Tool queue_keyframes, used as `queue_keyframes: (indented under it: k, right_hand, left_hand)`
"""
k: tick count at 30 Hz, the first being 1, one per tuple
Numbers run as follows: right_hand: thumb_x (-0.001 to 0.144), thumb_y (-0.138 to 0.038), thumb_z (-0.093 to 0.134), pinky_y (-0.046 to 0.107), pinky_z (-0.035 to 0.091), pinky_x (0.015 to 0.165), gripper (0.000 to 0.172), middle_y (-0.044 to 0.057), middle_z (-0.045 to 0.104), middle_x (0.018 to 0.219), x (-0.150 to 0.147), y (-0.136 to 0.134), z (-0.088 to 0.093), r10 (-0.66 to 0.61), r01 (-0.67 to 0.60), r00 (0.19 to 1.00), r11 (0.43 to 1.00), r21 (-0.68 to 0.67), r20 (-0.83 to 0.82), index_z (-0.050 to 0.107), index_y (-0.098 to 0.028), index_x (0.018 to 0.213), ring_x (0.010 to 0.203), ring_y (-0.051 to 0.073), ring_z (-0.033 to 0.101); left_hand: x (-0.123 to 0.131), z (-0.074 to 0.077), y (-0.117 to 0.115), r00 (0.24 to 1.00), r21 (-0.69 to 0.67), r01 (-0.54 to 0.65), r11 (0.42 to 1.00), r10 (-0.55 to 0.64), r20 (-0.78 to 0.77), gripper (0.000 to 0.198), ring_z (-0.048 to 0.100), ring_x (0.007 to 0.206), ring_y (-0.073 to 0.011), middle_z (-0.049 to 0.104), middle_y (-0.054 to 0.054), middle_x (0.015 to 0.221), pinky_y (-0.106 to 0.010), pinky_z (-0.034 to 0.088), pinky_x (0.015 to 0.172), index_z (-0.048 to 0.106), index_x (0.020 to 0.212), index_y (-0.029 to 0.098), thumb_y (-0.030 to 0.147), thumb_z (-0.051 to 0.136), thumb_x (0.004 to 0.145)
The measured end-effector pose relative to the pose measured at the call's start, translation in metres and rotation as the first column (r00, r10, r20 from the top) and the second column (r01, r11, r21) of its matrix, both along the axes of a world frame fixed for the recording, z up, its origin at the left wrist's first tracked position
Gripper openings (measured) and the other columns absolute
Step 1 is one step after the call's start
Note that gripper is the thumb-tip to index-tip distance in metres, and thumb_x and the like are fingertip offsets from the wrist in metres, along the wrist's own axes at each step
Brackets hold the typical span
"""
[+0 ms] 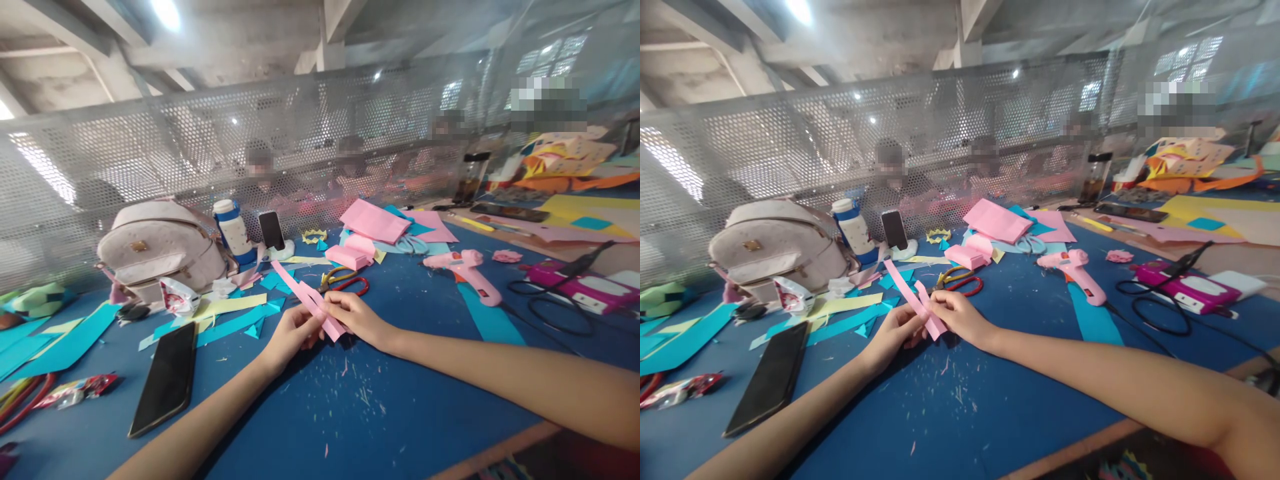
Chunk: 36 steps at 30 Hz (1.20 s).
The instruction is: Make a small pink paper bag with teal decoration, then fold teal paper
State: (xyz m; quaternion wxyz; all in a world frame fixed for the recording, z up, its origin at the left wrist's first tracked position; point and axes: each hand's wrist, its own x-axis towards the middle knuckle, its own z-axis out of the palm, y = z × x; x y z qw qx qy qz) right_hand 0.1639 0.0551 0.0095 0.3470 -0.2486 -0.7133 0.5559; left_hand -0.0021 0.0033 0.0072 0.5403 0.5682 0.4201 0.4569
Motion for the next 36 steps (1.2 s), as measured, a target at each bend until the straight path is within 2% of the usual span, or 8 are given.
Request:
queue_keyframes:
  k: [4, 9, 14, 17, 20, 26, 31, 36]
  right_hand:
    - [0.087, -0.056, 0.056, 0.024, 0.027, 0.044, 0.041, -0.004, 0.048, 0.058, 0.000, -0.001, -0.001, 0.012, -0.012, 1.000, 1.000, -0.019, 0.004, 0.047, -0.020, 0.070, 0.048, 0.010, 0.038]
    - [0.082, -0.053, 0.063, 0.024, 0.030, 0.044, 0.037, -0.004, 0.051, 0.062, 0.000, -0.005, 0.005, 0.048, -0.048, 0.999, 0.998, -0.043, -0.005, 0.052, -0.019, 0.074, 0.047, 0.009, 0.042]
    - [0.083, -0.047, 0.063, 0.022, 0.031, 0.050, 0.029, -0.003, 0.054, 0.069, 0.001, 0.003, 0.003, -0.139, 0.123, 0.982, 0.985, -0.122, -0.130, 0.053, -0.020, 0.084, 0.059, 0.011, 0.048]
    - [0.085, -0.049, 0.058, 0.022, 0.030, 0.052, 0.029, -0.002, 0.055, 0.076, 0.003, 0.010, 0.001, -0.219, 0.180, 0.955, 0.965, -0.193, -0.203, 0.051, -0.020, 0.087, 0.065, 0.011, 0.049]
    - [0.083, -0.049, 0.059, 0.022, 0.029, 0.051, 0.030, 0.000, 0.055, 0.080, 0.004, 0.013, 0.002, -0.231, 0.170, 0.941, 0.955, -0.242, -0.249, 0.051, -0.020, 0.086, 0.066, 0.011, 0.048]
    - [0.079, -0.040, 0.066, 0.023, 0.028, 0.048, 0.025, -0.002, 0.054, 0.069, 0.002, 0.010, 0.005, -0.154, 0.082, 0.960, 0.952, -0.294, -0.232, 0.053, -0.018, 0.079, 0.055, 0.008, 0.044]
    - [0.077, -0.036, 0.065, 0.022, 0.038, 0.051, 0.021, 0.000, 0.059, 0.077, 0.002, 0.015, -0.001, -0.211, 0.114, 0.949, 0.922, -0.369, -0.235, 0.055, -0.019, 0.084, 0.066, 0.011, 0.056]
    - [0.075, -0.036, 0.070, 0.023, 0.044, 0.059, 0.028, 0.000, 0.059, 0.079, 0.005, 0.024, -0.005, -0.296, 0.159, 0.919, 0.883, -0.442, -0.261, 0.055, -0.019, 0.091, 0.070, 0.011, 0.058]
  left_hand:
    - [0.001, 0.002, -0.002, 1.000, 0.001, 0.011, 1.000, -0.011, -0.012, 0.039, 0.040, 0.041, -0.0038, 0.056, 0.001, 0.059, -0.017, 0.024, 0.039, 0.062, 0.082, 0.012, 0.051, 0.067, 0.079]
    - [-0.003, -0.005, 0.002, 0.990, 0.069, -0.136, 0.988, 0.133, 0.049, 0.033, 0.036, 0.043, -0.0036, 0.049, 0.005, 0.060, -0.016, 0.025, 0.039, 0.059, 0.084, 0.016, 0.048, 0.060, 0.086]
    - [-0.001, -0.001, -0.001, 0.983, 0.140, -0.183, 0.973, 0.177, 0.052, 0.023, 0.043, 0.049, -0.0054, 0.058, 0.002, 0.067, -0.017, 0.032, 0.043, 0.068, 0.087, 0.015, 0.038, 0.067, 0.083]
    - [0.003, 0.006, -0.005, 0.994, 0.149, -0.102, 0.984, 0.094, 0.055, 0.021, 0.061, 0.077, -0.0140, 0.067, -0.006, 0.099, -0.019, 0.044, 0.056, 0.073, 0.094, 0.017, 0.029, 0.074, 0.077]
    - [0.001, 0.006, -0.003, 0.986, 0.118, -0.095, 0.988, 0.077, 0.147, 0.020, 0.059, 0.108, -0.0223, 0.066, -0.009, 0.114, -0.023, 0.049, 0.075, 0.073, 0.096, 0.017, 0.026, 0.073, 0.078]
    - [-0.013, -0.005, 0.013, 0.865, -0.042, -0.112, 0.993, 0.118, 0.488, 0.030, 0.059, 0.118, -0.0217, 0.064, -0.005, 0.124, -0.040, 0.045, 0.102, 0.061, 0.111, 0.025, 0.026, 0.066, 0.081]
    - [-0.018, -0.002, 0.012, 0.802, -0.145, 0.006, 0.989, 0.082, 0.591, 0.018, 0.067, 0.106, -0.0234, 0.073, -0.007, 0.106, -0.046, 0.044, 0.103, 0.066, 0.097, 0.021, 0.027, 0.060, 0.080]
    - [-0.015, 0.001, 0.002, 0.835, -0.152, 0.271, 0.950, -0.154, 0.528, 0.036, 0.072, 0.089, -0.0233, 0.074, -0.010, 0.107, -0.045, 0.047, 0.096, 0.069, 0.106, 0.018, 0.013, 0.063, 0.071]
